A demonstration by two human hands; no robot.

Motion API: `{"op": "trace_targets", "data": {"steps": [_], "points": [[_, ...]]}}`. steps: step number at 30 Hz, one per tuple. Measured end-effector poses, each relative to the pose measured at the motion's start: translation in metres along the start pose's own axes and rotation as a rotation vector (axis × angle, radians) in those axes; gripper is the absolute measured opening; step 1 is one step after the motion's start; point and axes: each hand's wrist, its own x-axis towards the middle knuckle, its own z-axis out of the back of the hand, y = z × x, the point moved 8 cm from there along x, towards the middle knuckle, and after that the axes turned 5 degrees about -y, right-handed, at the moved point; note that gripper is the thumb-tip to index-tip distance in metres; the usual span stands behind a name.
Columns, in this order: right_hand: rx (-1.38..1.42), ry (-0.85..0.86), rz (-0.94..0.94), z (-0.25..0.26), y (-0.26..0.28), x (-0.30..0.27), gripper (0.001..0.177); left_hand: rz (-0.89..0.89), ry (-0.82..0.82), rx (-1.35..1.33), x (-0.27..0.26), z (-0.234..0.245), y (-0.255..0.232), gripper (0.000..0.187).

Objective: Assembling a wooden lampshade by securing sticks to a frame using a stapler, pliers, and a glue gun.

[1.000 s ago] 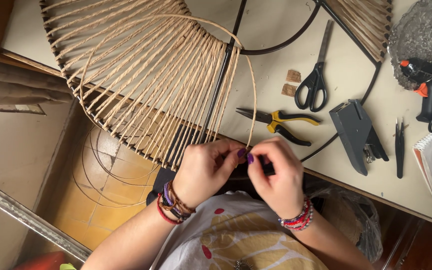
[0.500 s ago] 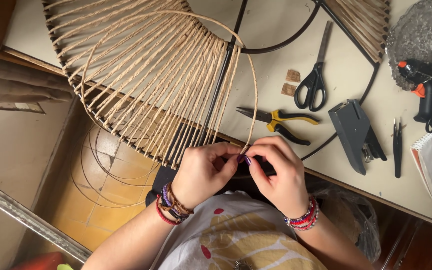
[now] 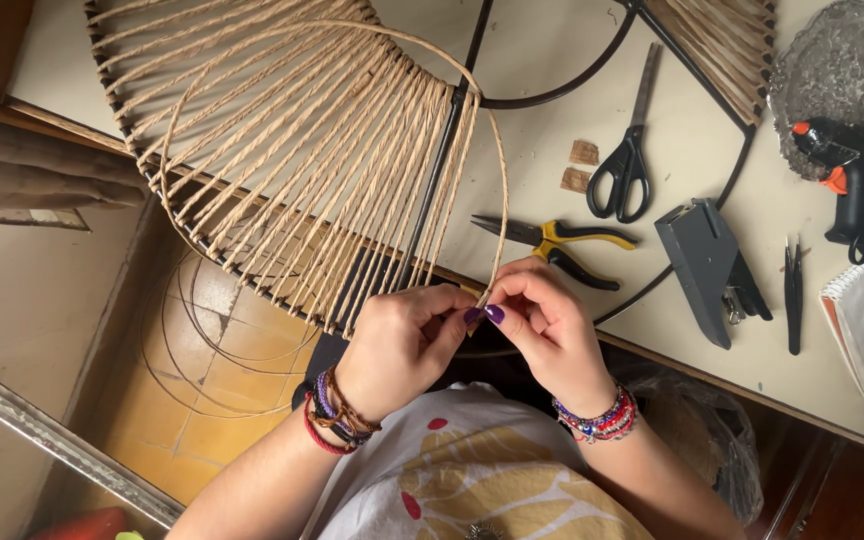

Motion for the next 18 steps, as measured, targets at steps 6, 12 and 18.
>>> {"op": "trace_targets", "data": {"steps": [6, 12, 18], "points": [[-0.133, 0.0, 0.103, -0.006, 0.029, -0.007, 0.003, 0.054, 0.003, 0.082, 0.0, -0.001, 0.02, 0.013], [-0.389, -0.104, 0.231, 0.023, 0.027, -0.008, 0.006, 0.079, 0.027, 0.019, -0.005, -0.003, 0.02, 0.014], [-0.617, -0.01, 0.291, -0.002, 0.01, -0.019, 0.005, 0.125, 0.008, 0.044, -0.005, 0.001, 0.026, 0.016]]}}
